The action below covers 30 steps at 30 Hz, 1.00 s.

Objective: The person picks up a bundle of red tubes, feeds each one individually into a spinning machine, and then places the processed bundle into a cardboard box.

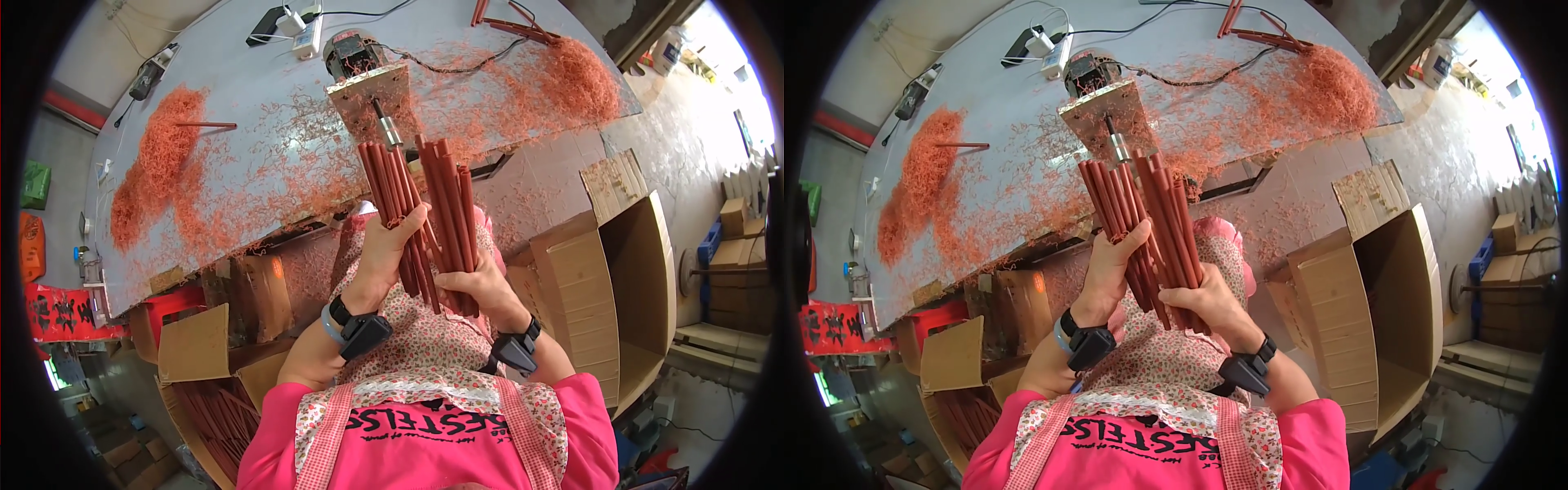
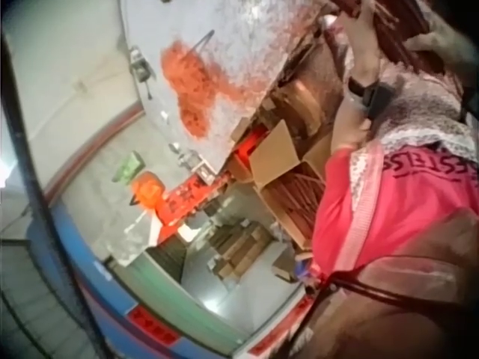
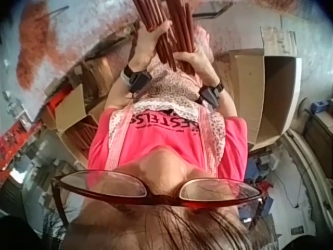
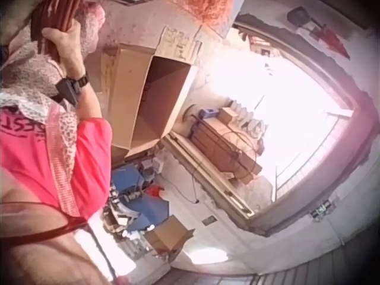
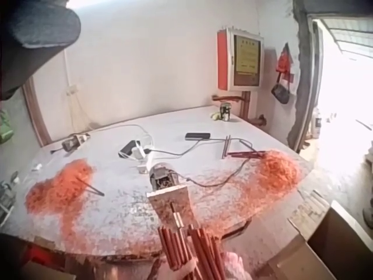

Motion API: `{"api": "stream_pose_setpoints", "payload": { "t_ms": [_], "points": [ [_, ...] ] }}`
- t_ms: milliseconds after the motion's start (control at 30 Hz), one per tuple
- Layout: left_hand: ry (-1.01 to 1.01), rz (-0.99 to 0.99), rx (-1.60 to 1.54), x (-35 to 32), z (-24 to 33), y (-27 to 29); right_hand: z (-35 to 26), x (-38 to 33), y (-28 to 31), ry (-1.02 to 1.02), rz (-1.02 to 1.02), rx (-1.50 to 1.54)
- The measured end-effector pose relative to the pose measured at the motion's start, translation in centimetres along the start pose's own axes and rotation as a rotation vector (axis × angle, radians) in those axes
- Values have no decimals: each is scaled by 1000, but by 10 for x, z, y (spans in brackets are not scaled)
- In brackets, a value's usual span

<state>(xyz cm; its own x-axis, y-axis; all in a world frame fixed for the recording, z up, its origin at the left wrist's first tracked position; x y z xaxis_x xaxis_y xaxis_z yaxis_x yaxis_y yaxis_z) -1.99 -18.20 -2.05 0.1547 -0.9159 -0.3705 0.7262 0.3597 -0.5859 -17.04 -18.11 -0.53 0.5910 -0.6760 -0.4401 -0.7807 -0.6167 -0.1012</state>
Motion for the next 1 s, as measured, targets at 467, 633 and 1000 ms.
{"api": "stream_pose_setpoints", "payload": {
  "t_ms": [467,633,1000],
  "points": [
    [-36,6,-32,-15,-8,-13,-1,-24,-5,13,22,56],
    [-49,18,-53,-4,-1,-9,-1,-10,-7,-51,-51,40],
    [63,56,-93,-12,-10,-8,4,-18,-17,177,31,-147]
  ]
}}
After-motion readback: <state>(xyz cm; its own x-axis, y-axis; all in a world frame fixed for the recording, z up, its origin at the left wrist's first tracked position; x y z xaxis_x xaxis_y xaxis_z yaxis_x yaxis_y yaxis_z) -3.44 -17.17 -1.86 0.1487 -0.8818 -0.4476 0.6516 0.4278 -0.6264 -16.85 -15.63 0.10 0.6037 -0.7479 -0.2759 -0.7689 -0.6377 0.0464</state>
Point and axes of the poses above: each hand's wrist, its own x-axis towards the middle knuckle, its own y-axis out of the back of the hand, z = x × y, the point moved 6 cm from there along x, towards the middle knuckle, and after that the axes turned 14 degrees about -x, right-handed, at the moved point
